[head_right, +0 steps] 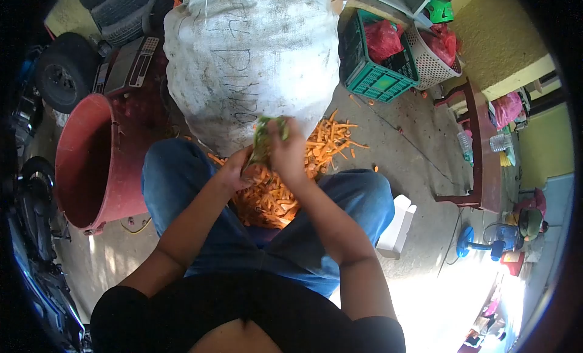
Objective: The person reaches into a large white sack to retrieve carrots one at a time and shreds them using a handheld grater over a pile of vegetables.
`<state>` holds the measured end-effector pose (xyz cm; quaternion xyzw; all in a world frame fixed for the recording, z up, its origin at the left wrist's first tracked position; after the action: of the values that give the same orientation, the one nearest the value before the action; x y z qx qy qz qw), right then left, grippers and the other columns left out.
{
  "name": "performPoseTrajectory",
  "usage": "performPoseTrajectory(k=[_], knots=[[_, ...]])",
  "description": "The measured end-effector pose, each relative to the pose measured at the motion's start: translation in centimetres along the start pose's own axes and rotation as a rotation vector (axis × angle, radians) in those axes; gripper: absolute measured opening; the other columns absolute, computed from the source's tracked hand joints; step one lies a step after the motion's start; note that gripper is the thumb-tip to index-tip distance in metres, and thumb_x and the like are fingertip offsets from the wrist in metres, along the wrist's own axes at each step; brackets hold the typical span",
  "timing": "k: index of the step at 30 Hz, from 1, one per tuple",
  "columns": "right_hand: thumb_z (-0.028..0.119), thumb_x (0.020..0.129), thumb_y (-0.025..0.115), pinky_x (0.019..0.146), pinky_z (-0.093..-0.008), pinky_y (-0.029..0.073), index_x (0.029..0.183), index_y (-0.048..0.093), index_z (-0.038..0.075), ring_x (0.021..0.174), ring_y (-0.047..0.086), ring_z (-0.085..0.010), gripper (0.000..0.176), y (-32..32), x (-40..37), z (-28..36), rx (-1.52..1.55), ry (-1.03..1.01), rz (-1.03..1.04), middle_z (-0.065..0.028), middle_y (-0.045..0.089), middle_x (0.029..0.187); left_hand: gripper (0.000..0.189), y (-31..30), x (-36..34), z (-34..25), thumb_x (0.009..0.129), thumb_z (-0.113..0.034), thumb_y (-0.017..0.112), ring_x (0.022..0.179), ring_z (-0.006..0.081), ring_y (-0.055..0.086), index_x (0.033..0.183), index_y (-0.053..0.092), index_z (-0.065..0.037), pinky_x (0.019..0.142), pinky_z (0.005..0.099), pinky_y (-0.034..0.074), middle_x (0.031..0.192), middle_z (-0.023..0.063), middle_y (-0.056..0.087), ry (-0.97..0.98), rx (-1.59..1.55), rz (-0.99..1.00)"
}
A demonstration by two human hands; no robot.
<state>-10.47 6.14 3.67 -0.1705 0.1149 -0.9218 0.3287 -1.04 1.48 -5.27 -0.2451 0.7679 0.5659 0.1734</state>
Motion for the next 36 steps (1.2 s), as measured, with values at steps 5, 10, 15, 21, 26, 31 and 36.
performPoseTrajectory(k=[5, 10, 15, 21, 26, 31, 36], knots=[[0.013, 0.079, 0.051, 0.045, -0.0369, 0.039, 0.077, 0.051, -0.001, 0.048, 0.052, -0.0304, 0.015, 0.7, 0.0, -0.7, -0.088, -0.046, -0.021, -0.0198, 0.051, 0.055, 0.033, -0.1, -0.5, -0.3, 0.086, -0.027, 0.032, 0.068, 0.0209, 0.058, 0.099, 0.045, 0.0, 0.063, 0.0341, 0.049, 0.083, 0.0122, 0.057, 0.042, 0.083, 0.023], [0.02, 0.078, 0.051, 0.043, -0.0348, 0.039, 0.071, 0.052, -0.004, 0.045, 0.051, -0.0263, 0.025, -5.0, 6.6, -6.8, -0.372, 0.024, -0.413, -0.0164, 0.052, 0.053, 0.033, 2.3, -2.8, 0.5, 0.087, -0.027, 0.031, 0.063, 0.0211, 0.057, 0.099, 0.045, 0.001, 0.055, 0.0327, 0.049, 0.078, 0.013, 0.056, -0.111, 0.45, 0.207], [0.016, 0.08, 0.051, 0.043, -0.0269, 0.038, 0.075, 0.053, -0.001, 0.048, 0.047, -0.013, 0.019, -7.1, 6.9, -4.6, -0.064, 0.174, -0.385, -0.0077, 0.054, 0.06, 0.037, 3.4, -3.7, 0.3, 0.087, -0.032, 0.032, 0.062, 0.0215, 0.056, 0.101, 0.043, 0.001, 0.057, 0.0335, 0.049, 0.074, 0.0125, 0.054, -0.098, 0.406, 0.128], [0.022, 0.081, 0.051, 0.053, -0.0262, 0.039, 0.082, 0.052, -0.001, 0.058, 0.049, -0.0123, 0.023, -0.3, 0.6, 0.4, -0.015, 0.0, 0.019, -0.0082, 0.054, 0.064, 0.031, 1.8, -2.6, -0.6, 0.087, -0.026, 0.034, 0.073, 0.0188, 0.058, 0.099, 0.046, 0.0, 0.066, 0.0314, 0.05, 0.084, 0.0102, 0.056, -0.019, 0.219, -0.002], [0.015, 0.08, 0.051, 0.05, -0.0336, 0.039, 0.08, 0.051, -0.001, 0.053, 0.05, -0.0238, 0.016, 1.0, -0.4, 0.2, -0.107, -0.06, 0.042, -0.0151, 0.052, 0.059, 0.03, 1.1, -1.9, -0.2, 0.087, -0.023, 0.033, 0.07, 0.0182, 0.058, 0.093, 0.049, 0.001, 0.06, 0.0302, 0.049, 0.081, 0.0109, 0.057, -0.003, 0.106, 0.045], [0.019, 0.078, 0.053, 0.049, -0.0341, 0.043, 0.076, 0.054, -0.001, 0.052, 0.055, -0.0268, 0.02, -6.3, 6.9, -5.1, -0.428, 0.045, -0.498, -0.0172, 0.056, 0.062, 0.031, 3.7, -3.8, 1.0, 0.088, -0.024, 0.031, 0.063, 0.0196, 0.056, 0.094, 0.046, 0.002, 0.055, 0.0298, 0.047, 0.072, 0.0126, 0.055, -0.148, 0.437, 0.213], [0.019, 0.081, 0.05, 0.047, -0.031, 0.041, 0.077, 0.054, -0.002, 0.051, 0.052, -0.0176, 0.022, -8.5, 7.3, -4.3, -0.202, 0.058, -0.488, -0.0118, 0.056, 0.062, 0.036, 2.1, -3.1, -0.3, 0.086, -0.033, 0.036, 0.063, 0.0172, 0.056, 0.107, 0.043, -0.005, 0.052, 0.0317, 0.048, 0.076, 0.0083, 0.056, -0.063, 0.402, 0.054]])
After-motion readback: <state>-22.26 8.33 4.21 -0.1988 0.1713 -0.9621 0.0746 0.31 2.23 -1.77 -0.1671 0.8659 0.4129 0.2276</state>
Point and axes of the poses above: each hand's wrist, its own x-axis towards the middle knuckle, its own y-axis out of the palm, z = x × y, the point moved 4 cm from there along x, towards the middle knuckle
